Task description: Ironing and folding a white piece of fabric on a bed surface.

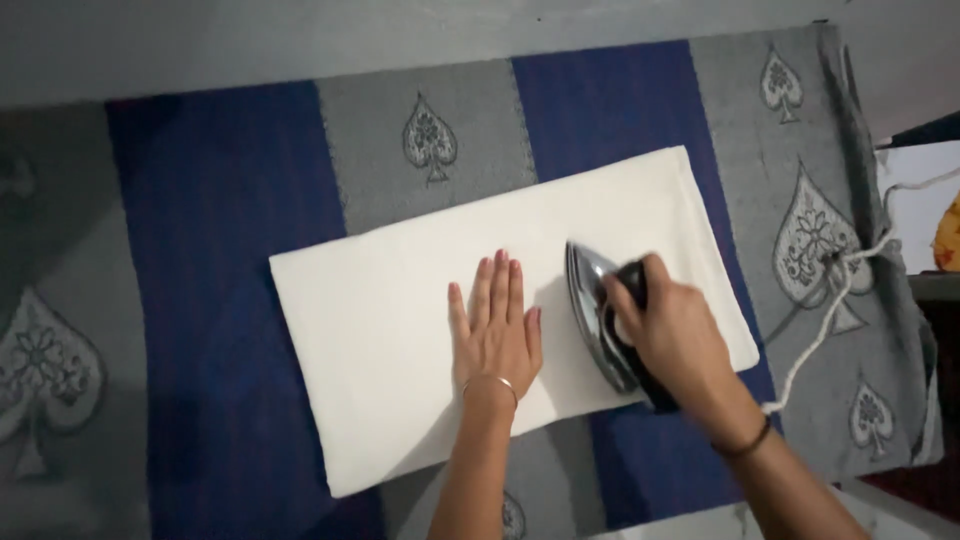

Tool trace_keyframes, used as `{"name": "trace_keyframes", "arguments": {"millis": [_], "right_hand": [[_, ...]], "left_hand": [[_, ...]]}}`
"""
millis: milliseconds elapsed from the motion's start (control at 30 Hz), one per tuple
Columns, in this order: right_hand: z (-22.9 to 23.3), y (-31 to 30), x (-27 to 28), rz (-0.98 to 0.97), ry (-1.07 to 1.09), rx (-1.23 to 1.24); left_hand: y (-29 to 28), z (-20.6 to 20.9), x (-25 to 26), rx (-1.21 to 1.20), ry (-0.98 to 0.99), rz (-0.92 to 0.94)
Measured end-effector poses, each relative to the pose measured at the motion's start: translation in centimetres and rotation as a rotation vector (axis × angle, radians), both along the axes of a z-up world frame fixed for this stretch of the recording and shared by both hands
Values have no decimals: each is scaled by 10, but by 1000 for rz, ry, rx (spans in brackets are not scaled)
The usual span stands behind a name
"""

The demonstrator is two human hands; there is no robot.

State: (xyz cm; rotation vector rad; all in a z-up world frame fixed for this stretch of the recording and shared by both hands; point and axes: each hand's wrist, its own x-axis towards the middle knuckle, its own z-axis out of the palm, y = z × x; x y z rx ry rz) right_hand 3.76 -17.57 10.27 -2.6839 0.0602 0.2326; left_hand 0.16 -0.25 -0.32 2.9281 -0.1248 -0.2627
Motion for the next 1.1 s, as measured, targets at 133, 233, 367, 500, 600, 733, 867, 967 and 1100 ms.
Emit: {"name": "trace_keyframes", "arguments": {"millis": [133,233,367,500,600,733,867,967,1100], "right_hand": [[-13,-10,59,30,-158,27],[-18,-16,89,-65,-218,4],[-22,-28,73,-32,-248,73],[-15,-31,22,-10,-207,13],[5,-23,11,-205,14,32],[-13,-35,46,-108,-142,-8],[-11,-27,48,17,-165,93],[0,-6,21,127,-96,129],[13,47,-15,215,76,229]], "left_hand": [[-1,-5,1,-25,-55,25],[0,-3,-2,42,-3,-3],[1,-6,-2,4,-41,8],[3,-3,-1,-2,-30,0],[1,-4,-7,-10,-24,11],[3,-3,3,-30,-84,-4],[14,-13,-13,-66,-69,7],[43,-15,-20,-66,-114,11],[95,-10,-32,26,-165,101]]}}
